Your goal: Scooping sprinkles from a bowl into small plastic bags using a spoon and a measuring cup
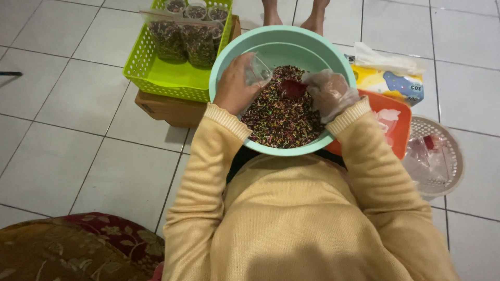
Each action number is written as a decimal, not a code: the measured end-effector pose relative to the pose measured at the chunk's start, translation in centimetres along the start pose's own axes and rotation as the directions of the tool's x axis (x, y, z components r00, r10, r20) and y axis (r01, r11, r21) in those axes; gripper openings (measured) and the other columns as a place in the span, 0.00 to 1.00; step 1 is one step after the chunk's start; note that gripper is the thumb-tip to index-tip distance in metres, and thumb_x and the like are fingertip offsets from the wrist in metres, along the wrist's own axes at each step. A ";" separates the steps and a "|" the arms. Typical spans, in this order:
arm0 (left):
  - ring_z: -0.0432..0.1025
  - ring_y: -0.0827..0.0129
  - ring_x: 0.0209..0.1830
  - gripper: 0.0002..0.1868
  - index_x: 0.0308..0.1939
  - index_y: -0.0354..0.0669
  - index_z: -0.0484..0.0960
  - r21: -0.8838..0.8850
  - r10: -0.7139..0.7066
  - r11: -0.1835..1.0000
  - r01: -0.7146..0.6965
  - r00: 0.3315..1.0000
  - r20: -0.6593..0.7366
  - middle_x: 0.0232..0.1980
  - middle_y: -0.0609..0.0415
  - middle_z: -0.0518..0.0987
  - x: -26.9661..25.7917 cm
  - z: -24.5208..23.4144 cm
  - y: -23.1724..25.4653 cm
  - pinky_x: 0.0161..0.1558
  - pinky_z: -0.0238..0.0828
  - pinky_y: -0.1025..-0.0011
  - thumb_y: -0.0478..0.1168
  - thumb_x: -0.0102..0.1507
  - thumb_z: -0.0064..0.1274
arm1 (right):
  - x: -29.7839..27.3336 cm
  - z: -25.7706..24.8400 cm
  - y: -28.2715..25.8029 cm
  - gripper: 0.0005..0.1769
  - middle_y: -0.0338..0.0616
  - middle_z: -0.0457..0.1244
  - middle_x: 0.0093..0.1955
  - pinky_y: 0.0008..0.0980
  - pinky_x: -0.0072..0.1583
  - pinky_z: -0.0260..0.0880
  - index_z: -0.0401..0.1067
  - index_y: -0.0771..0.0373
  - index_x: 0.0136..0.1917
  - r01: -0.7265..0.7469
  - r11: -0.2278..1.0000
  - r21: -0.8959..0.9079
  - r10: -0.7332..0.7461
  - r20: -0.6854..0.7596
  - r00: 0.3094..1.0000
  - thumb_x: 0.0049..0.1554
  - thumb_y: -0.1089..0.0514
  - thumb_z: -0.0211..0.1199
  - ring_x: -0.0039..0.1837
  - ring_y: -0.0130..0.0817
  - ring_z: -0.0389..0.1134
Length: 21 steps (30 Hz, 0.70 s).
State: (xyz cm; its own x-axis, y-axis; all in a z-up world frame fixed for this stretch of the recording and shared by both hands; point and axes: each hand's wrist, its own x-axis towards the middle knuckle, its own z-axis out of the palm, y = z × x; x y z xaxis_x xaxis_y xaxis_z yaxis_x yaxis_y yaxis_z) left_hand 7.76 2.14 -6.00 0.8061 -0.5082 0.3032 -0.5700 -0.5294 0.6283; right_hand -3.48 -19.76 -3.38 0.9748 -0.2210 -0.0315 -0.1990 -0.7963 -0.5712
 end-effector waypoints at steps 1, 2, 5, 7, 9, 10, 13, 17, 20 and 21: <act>0.74 0.57 0.60 0.33 0.66 0.46 0.70 -0.002 0.000 1.000 0.000 1.000 -0.007 0.63 0.49 0.77 -0.1 -0.3 0.1 0.61 0.72 0.54 0.46 0.60 0.66 | -0.4 -0.6 -0.8 0.10 0.51 0.72 0.41 0.27 0.29 0.72 0.79 0.64 0.55 0.005 1.000 -0.005 -0.005 -0.001 1.000 0.64 0.65 0.57 0.29 0.34 0.69; 0.74 0.48 0.60 0.33 0.67 0.40 0.69 -0.059 0.044 0.997 -0.044 0.999 0.001 0.60 0.43 0.77 -0.3 -0.6 0.1 0.62 0.71 0.51 0.39 0.59 0.65 | -0.9 -1.1 -1.6 0.12 0.54 0.71 0.47 0.28 0.33 0.74 0.78 0.65 0.56 -0.071 0.991 0.117 0.068 0.031 0.997 0.64 0.64 0.54 0.33 0.37 0.70; 0.72 0.39 0.62 0.35 0.68 0.34 0.68 -0.100 0.076 0.992 -0.074 0.997 0.023 0.59 0.37 0.75 -0.4 -0.8 -0.4 0.64 0.69 0.47 0.34 0.58 0.65 | -1.6 -2.4 -2.4 0.16 0.56 0.68 0.53 0.32 0.40 0.76 0.77 0.66 0.58 -0.107 0.963 0.247 0.090 0.078 0.993 0.62 0.64 0.51 0.40 0.40 0.70; 0.71 0.37 0.63 0.37 0.69 0.35 0.67 -0.089 0.065 0.994 -0.060 0.997 0.044 0.60 0.37 0.74 -0.3 -0.2 -1.1 0.64 0.68 0.46 0.35 0.58 0.65 | -1.3 -2.6 -0.7 0.17 0.55 0.67 0.53 0.35 0.43 0.75 0.77 0.65 0.59 -0.071 0.963 0.259 0.050 0.084 0.995 0.61 0.65 0.51 0.42 0.41 0.68; 0.69 0.32 0.64 0.38 0.68 0.35 0.67 -0.057 0.075 0.996 -0.071 0.995 0.061 0.62 0.32 0.73 -0.1 0.8 -1.9 0.64 0.67 0.40 0.37 0.56 0.66 | -0.7 -2.2 2.6 0.09 0.60 0.69 0.44 0.54 0.50 0.76 0.79 0.71 0.53 0.543 0.834 0.102 -0.508 -0.241 0.827 0.63 0.69 0.60 0.52 0.54 0.74; 0.69 0.32 0.64 0.38 0.68 0.35 0.67 -0.064 0.068 0.996 -0.065 0.996 0.059 0.62 0.32 0.73 -0.2 1.1 -2.2 0.64 0.67 0.40 0.37 0.56 0.66 | -0.4 -2.4 2.9 0.09 0.60 0.69 0.44 0.54 0.50 0.76 0.79 0.71 0.53 0.541 0.835 0.100 -0.509 -0.232 0.829 0.63 0.69 0.60 0.52 0.54 0.74; 0.71 0.35 0.63 0.38 0.69 0.37 0.67 -0.014 0.085 0.996 -0.084 0.993 0.083 0.60 0.35 0.74 0.1 2.0 -3.0 0.63 0.69 0.44 0.37 0.56 0.67 | -0.3 -2.8 2.2 0.08 0.50 0.72 0.45 0.36 0.49 0.75 0.82 0.62 0.56 0.603 0.796 0.049 -0.551 -0.350 0.757 0.66 0.66 0.63 0.50 0.44 0.75; 0.71 0.35 0.63 0.38 0.69 0.40 0.68 -0.026 0.073 0.997 -0.071 0.992 0.103 0.61 0.36 0.74 0.0 1.1 -1.8 0.63 0.69 0.43 0.38 0.57 0.66 | -2.4 -2.0 -2.1 0.10 0.47 0.70 0.46 0.26 0.44 0.67 0.79 0.62 0.56 0.611 0.714 -0.341 -0.697 -0.427 0.576 0.71 0.62 0.56 0.41 0.34 0.68; 0.70 0.34 0.64 0.38 0.69 0.37 0.67 -0.086 0.093 0.993 -0.085 0.991 0.094 0.61 0.33 0.73 -0.3 1.1 -1.9 0.65 0.67 0.44 0.35 0.57 0.66 | -2.5 -1.6 -2.8 0.12 0.47 0.70 0.47 0.23 0.42 0.65 0.79 0.61 0.55 0.590 0.666 -0.458 -0.746 -0.417 0.519 0.73 0.60 0.55 0.38 0.30 0.65; 0.68 0.32 0.66 0.39 0.70 0.37 0.67 -0.091 0.133 0.988 -0.126 0.988 0.077 0.62 0.33 0.73 -0.2 1.6 -2.3 0.66 0.66 0.43 0.37 0.57 0.67 | -2.2 -1.7 -2.7 0.12 0.44 0.70 0.49 0.20 0.41 0.63 0.80 0.60 0.56 0.563 0.653 -0.506 -0.757 -0.420 0.500 0.73 0.59 0.55 0.37 0.26 0.64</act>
State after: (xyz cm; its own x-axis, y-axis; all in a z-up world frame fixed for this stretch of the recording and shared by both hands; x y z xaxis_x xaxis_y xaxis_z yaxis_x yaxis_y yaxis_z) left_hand 8.70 2.39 -8.64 0.7086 -0.6246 0.3281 -0.6502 -0.3976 0.6474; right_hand -5.29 -18.04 -0.39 0.5961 0.2559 0.7611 0.3678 -0.9296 0.0245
